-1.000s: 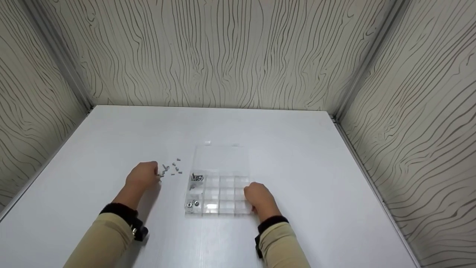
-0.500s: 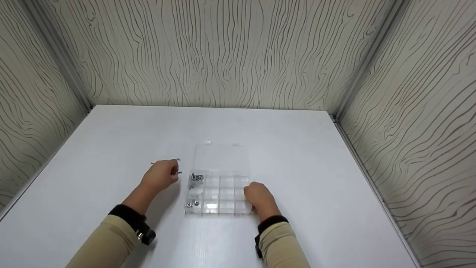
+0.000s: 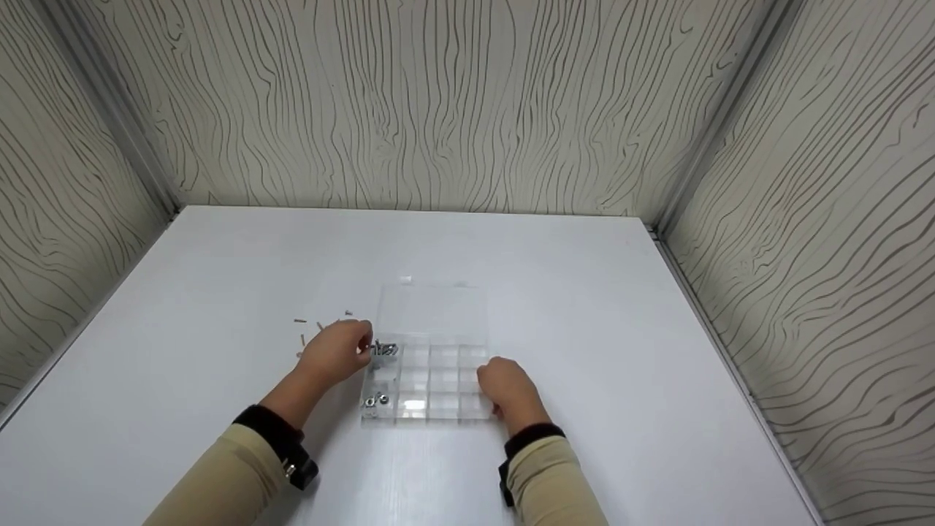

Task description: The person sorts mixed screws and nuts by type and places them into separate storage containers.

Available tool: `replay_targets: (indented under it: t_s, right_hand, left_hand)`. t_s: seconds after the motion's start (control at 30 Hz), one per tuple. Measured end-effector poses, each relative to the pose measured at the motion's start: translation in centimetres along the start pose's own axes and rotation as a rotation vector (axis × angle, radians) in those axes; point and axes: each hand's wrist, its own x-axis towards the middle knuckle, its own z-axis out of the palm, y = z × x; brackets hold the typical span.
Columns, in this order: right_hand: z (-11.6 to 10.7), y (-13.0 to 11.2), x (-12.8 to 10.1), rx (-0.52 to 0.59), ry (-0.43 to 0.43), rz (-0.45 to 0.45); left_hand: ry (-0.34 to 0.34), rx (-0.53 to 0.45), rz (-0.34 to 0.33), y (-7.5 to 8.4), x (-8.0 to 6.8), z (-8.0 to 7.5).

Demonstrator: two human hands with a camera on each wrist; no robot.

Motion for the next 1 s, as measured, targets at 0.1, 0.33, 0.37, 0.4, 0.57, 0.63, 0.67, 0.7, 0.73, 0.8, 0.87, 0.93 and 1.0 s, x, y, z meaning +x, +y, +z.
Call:
replay_targets:
  t_s: [0.1, 0.33, 0.37, 0.4, 0.57, 0.63, 0.67, 0.7, 0.73, 0.8, 0.87, 0.93, 1.0]
  right_hand:
    - [0.0, 0.0, 0.0, -0.003, 0.001, -0.015]
    - [0.1, 0.3, 0.2, -0.018, 0.015, -0.051]
    - [0.1, 0.3, 0.3, -0.019, 0.014, -0.051]
    - [0.1, 0.3, 0.2, -0.017, 0.014, -0.049]
    - [0.0, 0.3, 0.1, -0.001, 0.017, -0.042]
    - [0.0, 0.3, 0.1, 0.018, 0.019, -0.034]
    - [0.0, 0.3, 0.1, 0.027, 0.019, -0.031]
    - [0.0, 0.2, 0.1, 0.033, 0.018, -0.025]
    - [0.0, 0.2, 0.1, 0.034, 0.018, -0.024]
    - [0.0, 0.2, 0.1, 0.033, 0.016, -0.021]
    - [0.0, 0.2, 0.1, 0.022, 0.014, -0.024]
    - [0.0, 0.2, 0.1, 0.013, 0.013, -0.026]
    - [0.1, 0.1, 0.1, 0.01, 0.012, -0.025]
  left_hand:
    - [-0.004, 0.023, -0.018, 0.1, 0.1, 0.2]
    - [-0.009, 0.02, -0.032, -0.3, 0.0, -0.3]
    - [-0.003, 0.021, -0.036, -0.4, 0.0, -0.4]
    - [0.0, 0.02, -0.044, -0.6, 0.0, -0.4]
    - [0.021, 0.037, -0.1, -1.7, 0.1, -0.8]
    - [0.024, 0.043, -0.122, -2.3, 0.1, -1.0]
    - [0.024, 0.04, -0.134, -2.7, 0.1, -1.1]
    - [0.019, 0.033, -0.149, -3.0, 0.1, -1.2]
    - [0.014, 0.024, -0.168, -3.4, 0.0, -1.4]
    - [0.003, 0.013, -0.211, -4.3, -0.1, -1.5]
    - [0.002, 0.004, -0.26, -5.2, -0.2, -1.5]
    - [0.007, 0.008, -0.302, -6.1, -0.3, -1.5]
    - [0.005, 0.019, -0.338, -6.8, -0.6, -1.4]
